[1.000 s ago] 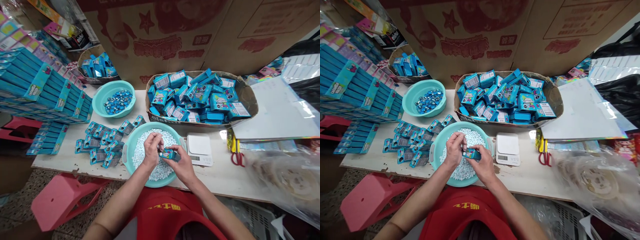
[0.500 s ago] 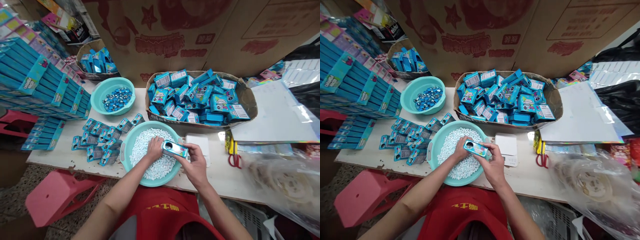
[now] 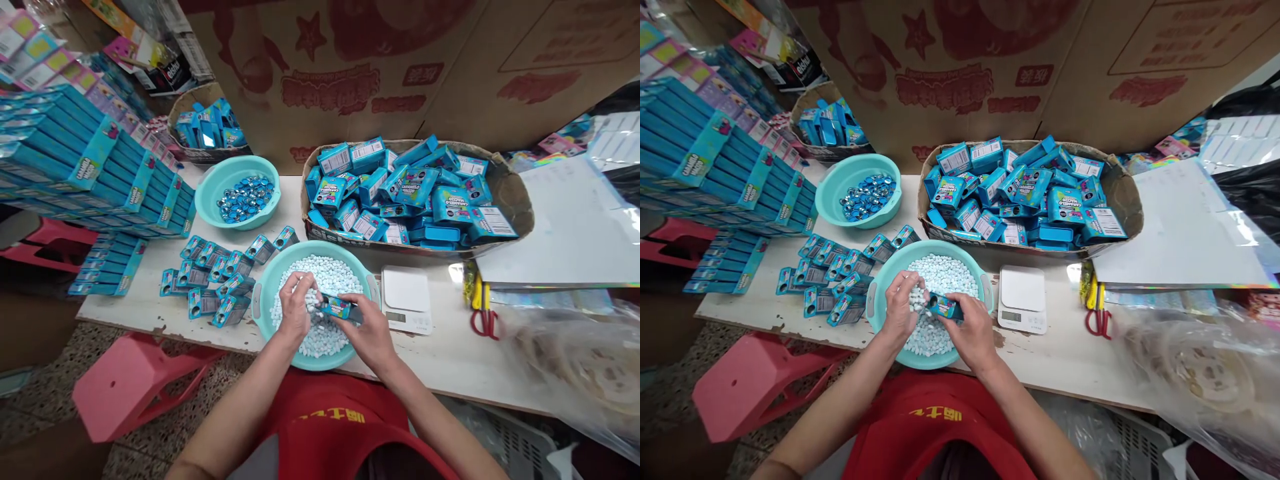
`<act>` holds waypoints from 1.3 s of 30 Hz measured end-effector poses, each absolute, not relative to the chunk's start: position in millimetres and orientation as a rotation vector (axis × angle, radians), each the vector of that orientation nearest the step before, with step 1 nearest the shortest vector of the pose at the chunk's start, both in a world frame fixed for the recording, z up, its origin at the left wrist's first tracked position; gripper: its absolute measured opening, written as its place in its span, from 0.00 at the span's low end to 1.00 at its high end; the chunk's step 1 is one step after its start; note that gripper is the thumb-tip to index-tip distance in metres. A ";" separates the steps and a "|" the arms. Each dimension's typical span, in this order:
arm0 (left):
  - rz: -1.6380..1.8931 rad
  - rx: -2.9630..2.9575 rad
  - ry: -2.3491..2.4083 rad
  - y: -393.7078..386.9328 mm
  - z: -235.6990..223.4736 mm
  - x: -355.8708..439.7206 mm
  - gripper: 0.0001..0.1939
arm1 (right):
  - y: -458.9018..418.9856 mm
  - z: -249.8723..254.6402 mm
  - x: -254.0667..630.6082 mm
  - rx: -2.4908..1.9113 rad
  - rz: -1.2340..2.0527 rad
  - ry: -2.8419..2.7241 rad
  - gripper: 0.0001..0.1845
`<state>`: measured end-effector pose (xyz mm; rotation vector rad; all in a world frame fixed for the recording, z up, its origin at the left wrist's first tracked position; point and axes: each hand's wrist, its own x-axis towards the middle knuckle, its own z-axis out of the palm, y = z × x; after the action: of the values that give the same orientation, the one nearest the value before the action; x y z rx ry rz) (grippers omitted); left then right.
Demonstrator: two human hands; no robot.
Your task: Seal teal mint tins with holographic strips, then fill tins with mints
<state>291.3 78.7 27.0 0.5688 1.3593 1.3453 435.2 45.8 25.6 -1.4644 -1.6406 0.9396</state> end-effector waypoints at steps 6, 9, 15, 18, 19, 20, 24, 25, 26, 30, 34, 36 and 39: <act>1.516 0.452 1.279 87.5 46.6 302.4 0.12 | 45.4 36.9 426.3 -1.482 0.905 -1.630 0.15; 1.495 0.459 1.294 90.6 47.3 303.0 0.13 | 46.1 37.1 428.7 -1.475 0.970 -1.587 0.15; 1.498 0.537 1.243 92.6 46.7 305.8 0.13 | 47.2 34.1 429.9 -1.441 1.116 -1.429 0.16; 1.480 0.567 1.230 92.2 48.2 308.2 0.12 | 48.6 35.5 430.3 -1.444 1.157 -1.363 0.15; 1.475 0.573 1.243 91.8 49.4 309.0 0.12 | 48.9 36.6 430.8 -1.444 1.164 -1.348 0.15; 1.476 0.578 1.260 91.4 50.7 309.8 0.12 | 49.1 37.8 431.4 -1.441 1.165 -1.338 0.15; 1.503 0.604 1.275 91.7 51.9 312.1 0.13 | 50.0 37.0 432.9 -1.427 1.143 -1.316 0.16; 1.506 0.601 1.276 92.7 50.2 312.6 0.12 | 50.5 34.5 432.7 -1.425 1.144 -1.311 0.16; 1.503 0.586 1.286 94.0 47.9 313.0 0.13 | 51.0 31.5 432.2 -1.427 1.152 -1.301 0.16; 1.508 0.557 1.339 98.0 40.1 313.0 0.13 | 51.3 24.4 429.8 -1.432 1.213 -1.263 0.15; 1.558 0.599 1.339 97.0 41.9 313.2 0.11 | 49.5 29.4 429.7 -1.404 1.187 -1.253 0.16; 1.531 0.550 1.367 97.4 42.2 314.7 0.12 | 50.1 30.3 430.4 -1.436 1.195 -1.229 0.15; 1.521 0.543 1.366 99.3 40.9 317.4 0.13 | 52.5 26.7 432.7 -1.430 1.220 -1.219 0.15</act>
<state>317.4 99.3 40.9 0.5435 1.3656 1.5215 432.7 52.5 26.7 -1.4302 -1.2191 1.2203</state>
